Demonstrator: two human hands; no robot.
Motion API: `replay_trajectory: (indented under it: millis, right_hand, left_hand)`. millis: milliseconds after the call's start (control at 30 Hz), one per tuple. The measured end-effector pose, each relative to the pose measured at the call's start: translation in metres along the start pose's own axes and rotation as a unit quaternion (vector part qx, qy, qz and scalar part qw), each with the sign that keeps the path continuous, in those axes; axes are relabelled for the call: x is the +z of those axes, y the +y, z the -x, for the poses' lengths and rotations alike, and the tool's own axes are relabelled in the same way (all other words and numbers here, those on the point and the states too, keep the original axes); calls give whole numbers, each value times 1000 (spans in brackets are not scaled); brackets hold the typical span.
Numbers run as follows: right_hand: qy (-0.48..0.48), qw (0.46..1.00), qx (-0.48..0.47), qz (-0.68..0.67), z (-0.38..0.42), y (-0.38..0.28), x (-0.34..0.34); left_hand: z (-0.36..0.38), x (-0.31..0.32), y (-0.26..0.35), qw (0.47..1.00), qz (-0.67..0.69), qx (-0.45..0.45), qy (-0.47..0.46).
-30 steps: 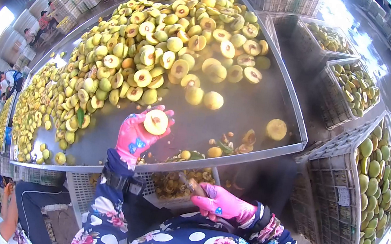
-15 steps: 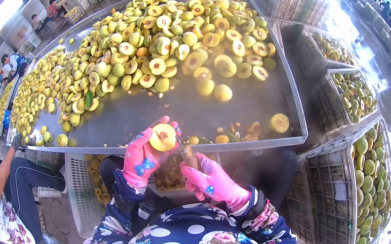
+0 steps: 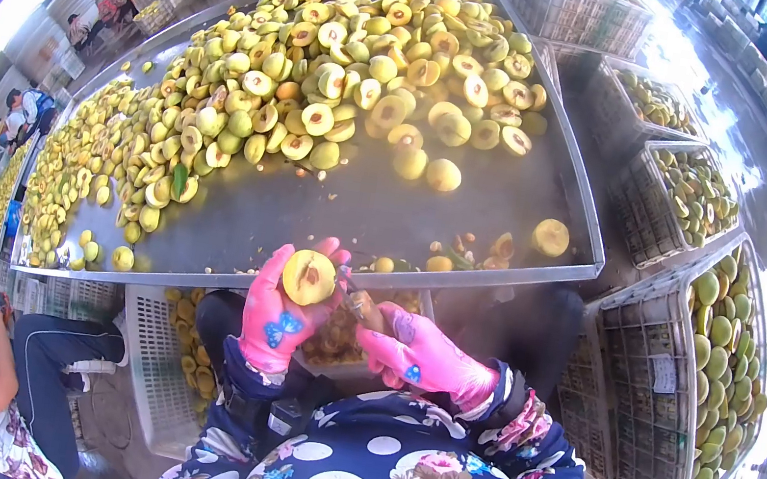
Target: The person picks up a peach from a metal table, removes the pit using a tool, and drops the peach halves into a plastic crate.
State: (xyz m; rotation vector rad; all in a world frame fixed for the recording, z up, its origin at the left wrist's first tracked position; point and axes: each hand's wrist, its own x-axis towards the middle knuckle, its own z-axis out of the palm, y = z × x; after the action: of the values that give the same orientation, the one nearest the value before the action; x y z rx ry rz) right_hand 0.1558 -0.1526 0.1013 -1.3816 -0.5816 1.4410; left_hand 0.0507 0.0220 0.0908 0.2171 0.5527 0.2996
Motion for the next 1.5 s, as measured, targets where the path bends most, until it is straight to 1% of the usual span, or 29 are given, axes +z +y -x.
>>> replay_trajectory:
  millis: [67, 167, 267, 367, 467, 667, 867, 967, 1067, 1167, 1267, 1333, 1367, 1400, 1433, 1467, 1500]
  right_hand:
    - [9, 997, -29, 74, -1, -1, -1]
    - [-9, 978, -90, 187, -3, -5, -1]
    - [4, 971, -84, 224, -3, -15, 5]
    - [14, 968, -73, 239, -5, -18, 9]
    - [26, 957, -127, 261, -8, -10, 9]
    - [34, 948, -133, 287, -10, -6, 12]
    - [21, 956, -36, 289, -12, -3, 18]
    - [25, 950, -86, 299, -14, 11, 17]
    - [24, 942, -102, 319, -21, 26, 14]
    - [20, 916, -109, 386, -22, 29, 12]
    - [50, 925, -118, 357, -28, 32, 11]
    - [65, 976, -65, 198, -29, 26, 16]
    - [72, 990, -37, 116, -28, 23, 17]
    - [64, 994, -51, 76, -27, 19, 18]
    - [56, 996, -66, 35, -26, 15, 17]
    - [49, 996, -80, -6, -27, 13, 16]
    - [63, 994, -89, 3, -28, 13, 14]
  left_hand:
    - [1, -10, -1, 1000, -18, 9, -17]
    - [3, -18, 0, 999, -28, -1, -37]
    - [7, -16, -3, 998, -51, 1, -41]
    - [10, -13, -6, 997, -67, 11, -28]
    - [12, -11, -10, 995, -97, 28, -15]
    - [15, -8, -16, 982, -171, 82, -5]
    - [14, -9, -28, 967, -206, 146, 34]
    - [13, -13, -32, 962, -222, 154, 43]
    - [8, -24, -30, 960, -240, 141, 37]
    - [6, -28, -29, 952, -267, 143, 35]
    - [2, -32, -26, 968, -221, 110, 42]
    - [2, -27, -22, 986, -132, 95, 28]
    - [2, -25, -21, 992, -87, 87, 21]
    - [3, -26, -22, 957, -246, 156, 4]
    - [4, -29, -23, 891, -398, 220, -13]
    - [5, -30, -23, 886, -411, 211, -33]
    - [7, -31, -24, 881, -424, 203, -54]
